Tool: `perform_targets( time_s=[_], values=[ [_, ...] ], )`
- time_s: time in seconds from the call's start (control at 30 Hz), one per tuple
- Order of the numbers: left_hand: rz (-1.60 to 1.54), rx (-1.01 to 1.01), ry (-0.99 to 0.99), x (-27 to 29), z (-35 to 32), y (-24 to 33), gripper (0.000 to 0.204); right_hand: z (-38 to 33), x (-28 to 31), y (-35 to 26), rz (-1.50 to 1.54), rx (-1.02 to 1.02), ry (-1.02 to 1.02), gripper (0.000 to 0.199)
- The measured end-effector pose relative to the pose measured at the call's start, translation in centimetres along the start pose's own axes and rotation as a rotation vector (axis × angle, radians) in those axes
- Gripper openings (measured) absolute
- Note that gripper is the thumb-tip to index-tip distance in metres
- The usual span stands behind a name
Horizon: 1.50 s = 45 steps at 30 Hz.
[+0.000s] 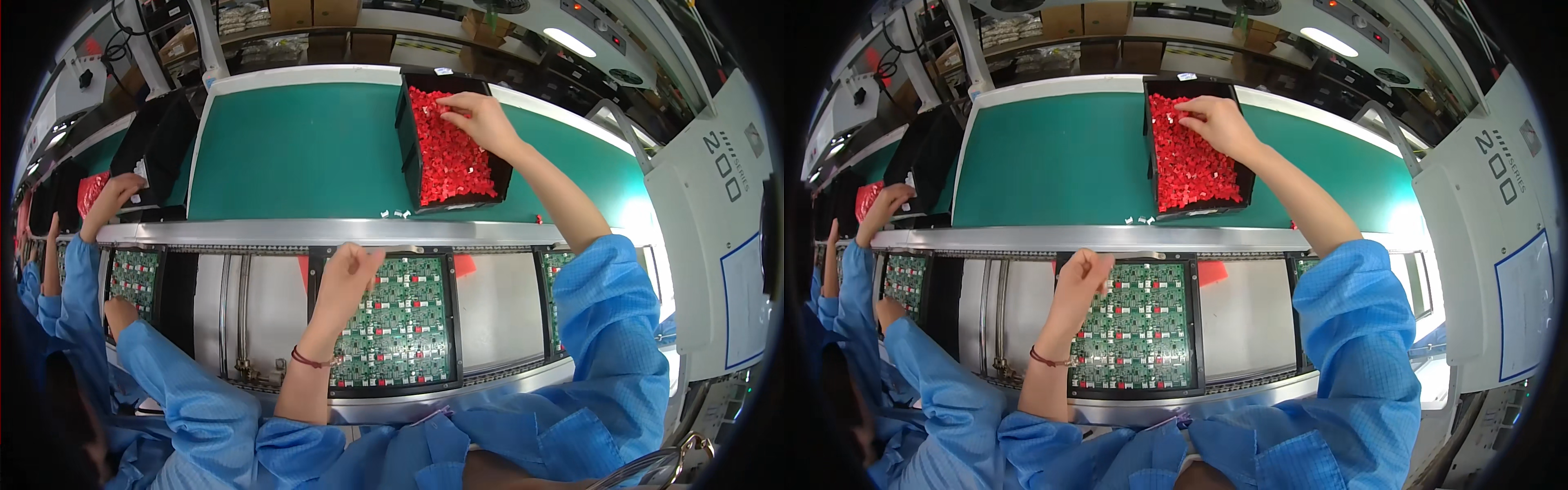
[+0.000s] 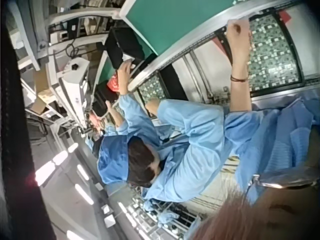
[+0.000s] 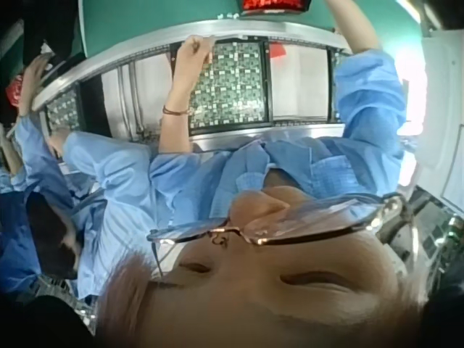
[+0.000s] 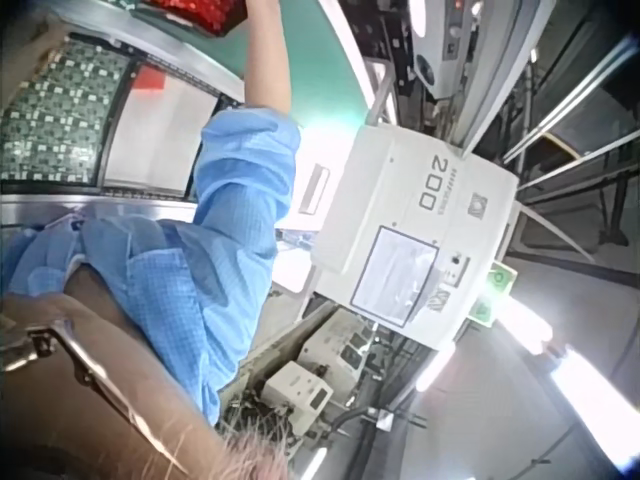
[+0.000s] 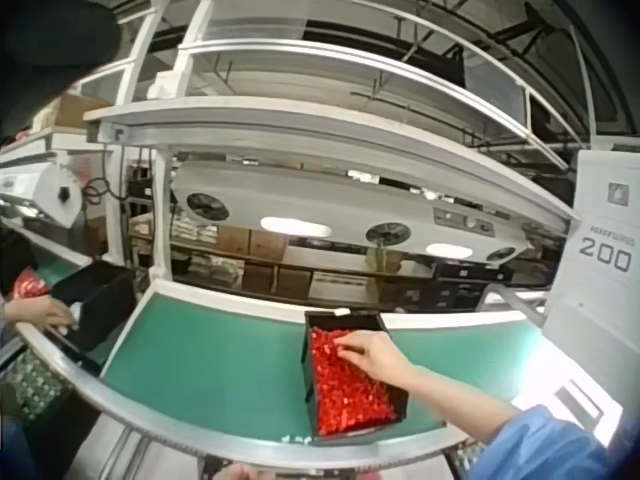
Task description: The person assembles circuit boards on a conveyor line by taking components from a tray and inserting them onto the boards by hand.
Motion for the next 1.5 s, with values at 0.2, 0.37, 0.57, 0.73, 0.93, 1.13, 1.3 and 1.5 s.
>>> perform_targets(
  time_s=[0.2, 0.37, 0.57, 0.73, 0.93, 1.13, 1.3, 1.5],
  values=[
    [-0.86, 0.328, -0.078, -3.3, -0.1, -1.8, 0.058, -4.4, -0.8, -12.0, 0.161, 0.337, -0.134, 0.021],
    [-0.948, 0.353, -0.105, -3.3, 0.1, -3.3, 0.052, -11.4, -7.0, -17.1, 0.395, 0.476, -0.397, 0.027],
    [-0.912, 0.3, -0.096, -1.6, 0.3, -3.9, 0.038, -11.3, -6.9, -17.6, 0.381, 0.531, -0.375, 0.027],
    [-0.89, 0.303, -0.125, -1.9, -0.1, -4.1, 0.032, -11.5, -6.7, -17.8, 0.375, 0.475, -0.401, 0.027],
    [-0.807, 0.158, 0.014, 0.6, 0.2, -2.1, 0.022, -7.5, -4.6, -15.2, -0.072, 0.472, -0.014, 0.028],
    [-0.919, 0.131, 0.054, 3.2, 0.8, -1.5, 0.018, -7.6, -14.5, -14.7, -0.62, 0.503, -0.316, 0.01],
    [-0.856, 0.116, -0.01, 2.7, 0.6, -0.7, 0.018, -7.2, -15.1, -13.9, -0.671, 0.452, -0.244, 0.009],
    [-0.777, 0.16, 0.102, 3.2, 0.5, -1.3, 0.024, -7.3, -15.2, -14.5, -0.657, 0.476, -0.25, 0.008]
  ],
)
Point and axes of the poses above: each hand's wrist, its own z-axis towards the middle knuckle, its own x-axis out of the back of the hand, y = z × x, the point moved 9 cm from there along z, towards the middle knuckle, and after that the axes turned 14 degrees about -z, right-handed, at the moved point
